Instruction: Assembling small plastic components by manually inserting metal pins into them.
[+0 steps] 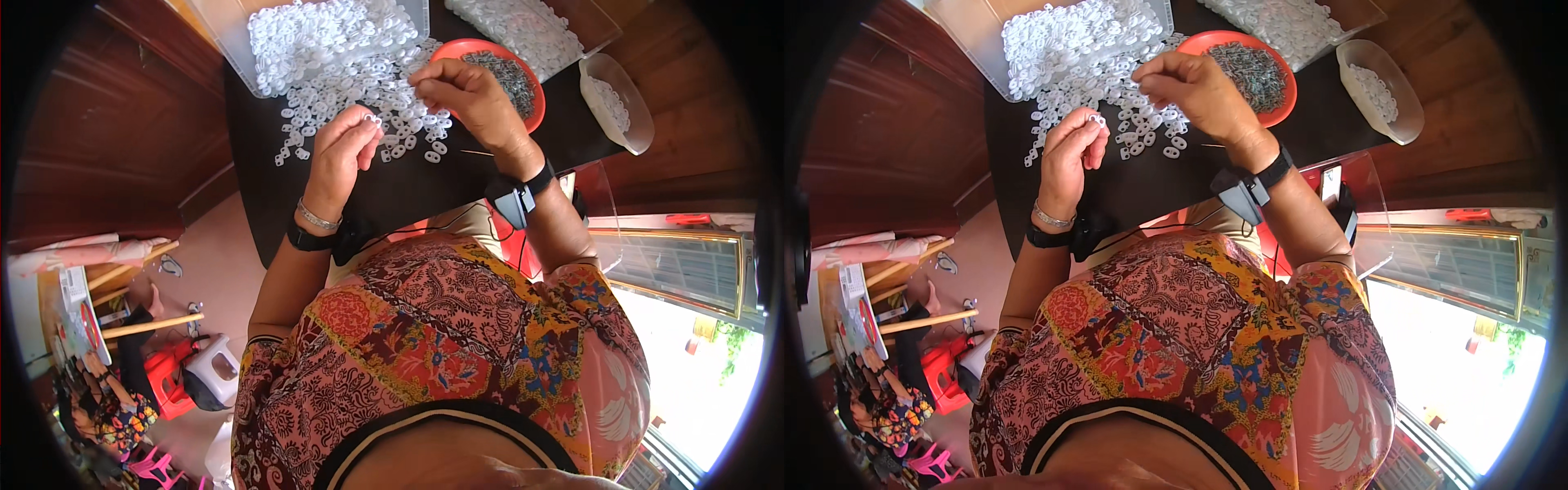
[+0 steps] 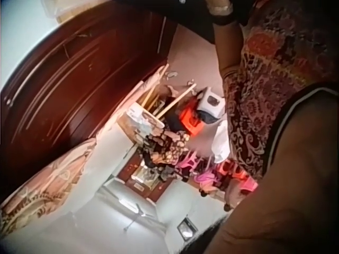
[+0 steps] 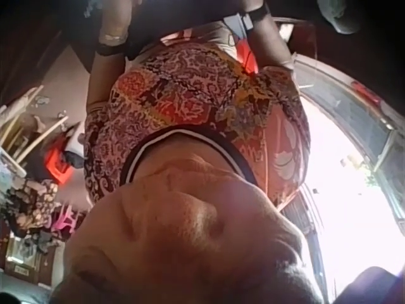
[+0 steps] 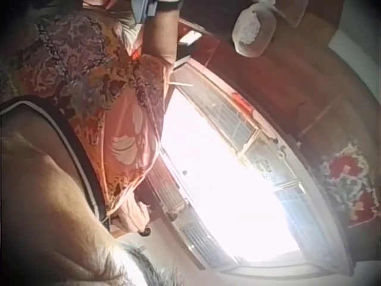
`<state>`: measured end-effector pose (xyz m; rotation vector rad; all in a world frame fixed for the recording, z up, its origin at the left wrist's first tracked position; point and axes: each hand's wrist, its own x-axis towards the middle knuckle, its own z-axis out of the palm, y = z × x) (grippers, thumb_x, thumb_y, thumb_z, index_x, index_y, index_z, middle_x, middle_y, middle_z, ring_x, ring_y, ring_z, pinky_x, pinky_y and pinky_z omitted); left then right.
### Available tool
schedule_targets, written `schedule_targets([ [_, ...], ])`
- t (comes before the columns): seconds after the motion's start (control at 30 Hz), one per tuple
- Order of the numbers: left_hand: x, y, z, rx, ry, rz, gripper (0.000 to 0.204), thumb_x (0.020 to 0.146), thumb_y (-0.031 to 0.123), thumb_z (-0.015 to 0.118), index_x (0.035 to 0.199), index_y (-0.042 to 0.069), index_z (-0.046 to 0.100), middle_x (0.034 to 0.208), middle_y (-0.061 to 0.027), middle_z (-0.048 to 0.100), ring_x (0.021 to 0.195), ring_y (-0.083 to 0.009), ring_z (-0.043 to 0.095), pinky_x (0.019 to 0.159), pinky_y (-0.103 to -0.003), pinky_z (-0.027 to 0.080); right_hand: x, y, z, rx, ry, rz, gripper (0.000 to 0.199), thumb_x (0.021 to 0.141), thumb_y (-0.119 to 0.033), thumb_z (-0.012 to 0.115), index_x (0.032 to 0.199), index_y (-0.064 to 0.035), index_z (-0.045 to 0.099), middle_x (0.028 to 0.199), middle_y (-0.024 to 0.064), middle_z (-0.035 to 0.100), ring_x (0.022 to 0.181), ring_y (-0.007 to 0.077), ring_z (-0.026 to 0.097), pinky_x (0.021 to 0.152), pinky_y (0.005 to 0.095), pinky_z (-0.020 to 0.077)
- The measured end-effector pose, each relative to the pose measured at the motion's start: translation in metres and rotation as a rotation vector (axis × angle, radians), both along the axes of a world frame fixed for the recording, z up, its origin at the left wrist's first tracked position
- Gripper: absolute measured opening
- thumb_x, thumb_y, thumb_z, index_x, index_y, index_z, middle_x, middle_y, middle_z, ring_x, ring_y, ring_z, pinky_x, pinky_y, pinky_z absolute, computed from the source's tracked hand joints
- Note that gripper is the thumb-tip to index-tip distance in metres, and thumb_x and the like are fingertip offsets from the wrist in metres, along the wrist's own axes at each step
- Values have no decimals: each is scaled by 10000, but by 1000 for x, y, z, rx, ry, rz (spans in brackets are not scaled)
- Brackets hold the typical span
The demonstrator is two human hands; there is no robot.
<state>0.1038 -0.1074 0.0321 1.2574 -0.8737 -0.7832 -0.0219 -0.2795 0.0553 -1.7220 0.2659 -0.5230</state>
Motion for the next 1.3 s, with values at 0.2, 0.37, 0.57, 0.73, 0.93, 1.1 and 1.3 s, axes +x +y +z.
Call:
schedule_targets([
  [0.2,-1,2,3,4,-58,44,260,916,216,471,752,24,531,582,20,445,492,-53,376,464,-203,299,19,25,-3,189,-33,153,200,913,-212,611,923,-13,628,771,11,600,664,78,543,637,219,456],
  [0.37,0,3,2,-16,-42,28,240,912,193,476,756,19,530,603,22,454,495,-44,373,461,-198,292,24,32,-6,195,-9,135,207,911,-219,618,903,-13,631,737,1,593,643,67,532,603,205,445],
  [0.57,-1,2,1,-26,-26,27,221,911,174,485,759,21,533,622,30,460,502,-28,367,454,-190,286,27,36,-10,201,-18,139,204,908,-219,624,890,-15,637,697,-4,586,618,55,518,566,195,426],
  [0.73,-1,3,-4,-28,-20,37,227,916,179,484,757,24,531,616,34,453,502,-26,368,445,-186,281,26,39,-12,137,-5,108,196,904,-208,626,895,-13,636,696,-2,585,623,55,520,567,197,426],
  [0.93,-3,2,-6,-32,58,66,226,907,184,501,748,26,532,599,33,448,479,-29,362,429,-187,286,24,50,-20,19,-57,21,163,924,-167,592,895,-9,621,750,-1,592,664,61,534,618,211,456],
  [1.1,3,2,-4,35,4,54,219,889,176,502,745,17,546,570,28,448,473,-33,378,428,-189,291,24,46,-8,-104,59,44,185,906,-182,622,883,2,618,759,1,603,688,48,529,622,207,447],
  [1.3,18,-1,-4,-111,94,268,210,862,140,515,700,16,563,516,12,440,438,-63,374,430,-209,286,29,23,-1,-204,40,19,198,892,-162,623,1006,-6,662,805,15,643,738,72,565,659,236,470],
])
